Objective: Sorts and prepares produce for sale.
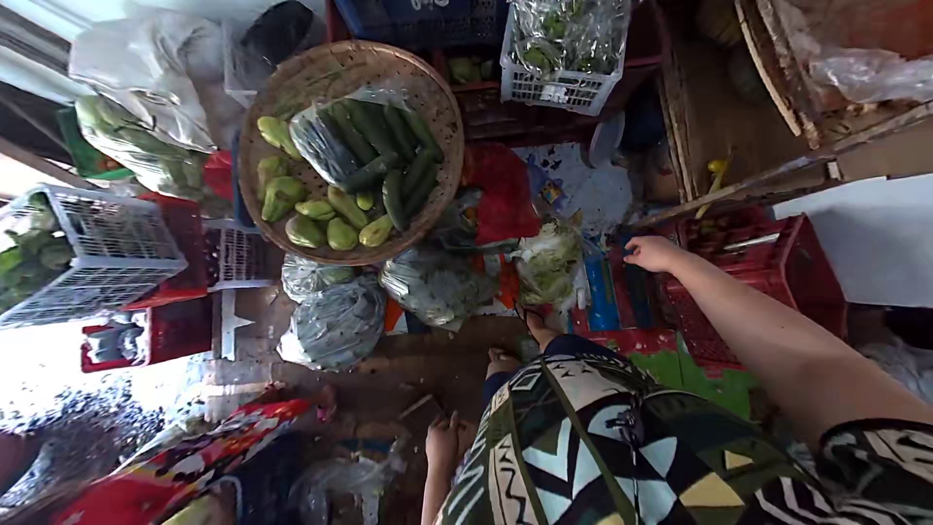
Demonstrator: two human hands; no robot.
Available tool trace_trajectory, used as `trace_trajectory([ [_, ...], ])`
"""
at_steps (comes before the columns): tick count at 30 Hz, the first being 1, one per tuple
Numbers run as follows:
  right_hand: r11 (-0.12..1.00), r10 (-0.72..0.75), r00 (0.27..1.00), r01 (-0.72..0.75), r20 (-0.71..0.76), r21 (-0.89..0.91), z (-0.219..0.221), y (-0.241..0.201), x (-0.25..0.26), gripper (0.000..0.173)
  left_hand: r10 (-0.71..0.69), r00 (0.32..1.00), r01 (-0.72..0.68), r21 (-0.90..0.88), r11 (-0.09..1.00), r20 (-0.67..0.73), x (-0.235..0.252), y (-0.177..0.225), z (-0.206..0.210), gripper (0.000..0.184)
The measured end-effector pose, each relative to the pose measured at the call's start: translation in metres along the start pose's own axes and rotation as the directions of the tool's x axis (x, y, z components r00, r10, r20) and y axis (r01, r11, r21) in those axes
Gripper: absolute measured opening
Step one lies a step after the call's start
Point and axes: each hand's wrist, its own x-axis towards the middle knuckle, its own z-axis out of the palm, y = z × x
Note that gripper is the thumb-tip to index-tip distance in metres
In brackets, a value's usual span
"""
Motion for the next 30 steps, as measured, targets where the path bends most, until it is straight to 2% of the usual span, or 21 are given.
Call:
trace_trajectory([
  [2,0.997,0.077,0.995,-0.075,0.056,-0.035,0.002,0.023,-0.005,0.046,0.060,0.998,-0.060,0.005,0.998,0.004,-0.005,0.029,-0.007,0.033],
  [4,0.985,0.164,0.971,-0.150,0.172,-0.090,0.019,0.047,-0.010,0.049,0.100,0.992,-0.105,0.055,0.993,0.079,-0.002,0.047,-0.018,0.070],
  [5,0.978,0.204,0.952,-0.185,0.229,-0.101,0.033,0.058,-0.014,0.045,0.091,0.990,-0.100,0.078,0.992,0.105,0.003,0.052,-0.022,0.084],
  [6,0.971,0.237,0.928,-0.216,0.289,-0.103,0.048,0.067,-0.020,0.042,0.080,0.989,-0.091,0.086,0.992,0.127,0.010,0.053,-0.024,0.091],
  [8,0.963,0.268,0.884,-0.248,0.382,-0.102,0.082,0.082,-0.037,0.039,0.079,0.983,-0.088,0.048,0.995,0.167,0.031,0.041,-0.029,0.082],
  [11,0.966,0.247,0.874,-0.255,0.419,-0.036,0.118,0.085,-0.066,0.042,0.054,0.972,-0.052,-0.012,0.999,0.229,0.057,0.029,-0.041,0.053],
  [13,0.969,0.227,0.874,-0.246,0.429,-0.012,0.134,0.082,-0.084,0.047,0.002,0.972,-0.007,0.020,1.000,0.235,0.069,0.018,-0.049,0.048],
  [17,0.985,0.173,0.897,-0.158,0.406,-0.070,0.138,0.083,-0.081,0.038,-0.041,0.982,0.029,0.066,0.997,0.184,0.072,0.032,-0.066,0.046],
  [20,0.988,0.152,0.914,-0.126,0.376,-0.093,0.108,0.077,-0.054,0.044,0.011,0.992,-0.003,-0.062,0.998,0.128,0.076,0.048,-0.065,0.043],
  [23,0.992,0.116,0.959,-0.100,0.260,-0.073,0.051,0.056,-0.022,0.048,0.057,0.993,-0.044,-0.126,0.991,0.101,0.079,0.064,-0.051,0.048],
  [25,0.998,0.064,0.984,-0.060,0.166,-0.033,0.003,0.035,0.003,0.049,0.089,0.989,-0.081,-0.070,0.994,0.118,0.079,0.079,-0.041,0.060],
  [27,0.999,0.029,0.996,-0.030,0.082,0.012,-0.051,0.009,0.022,0.052,0.110,0.991,-0.114,0.046,0.992,0.077,0.081,0.095,-0.026,0.081],
  [30,0.995,-0.045,0.999,0.047,-0.027,0.088,-0.133,-0.026,0.054,0.065,0.114,0.993,-0.112,0.151,0.982,-0.003,0.061,0.162,-0.013,0.103],
])
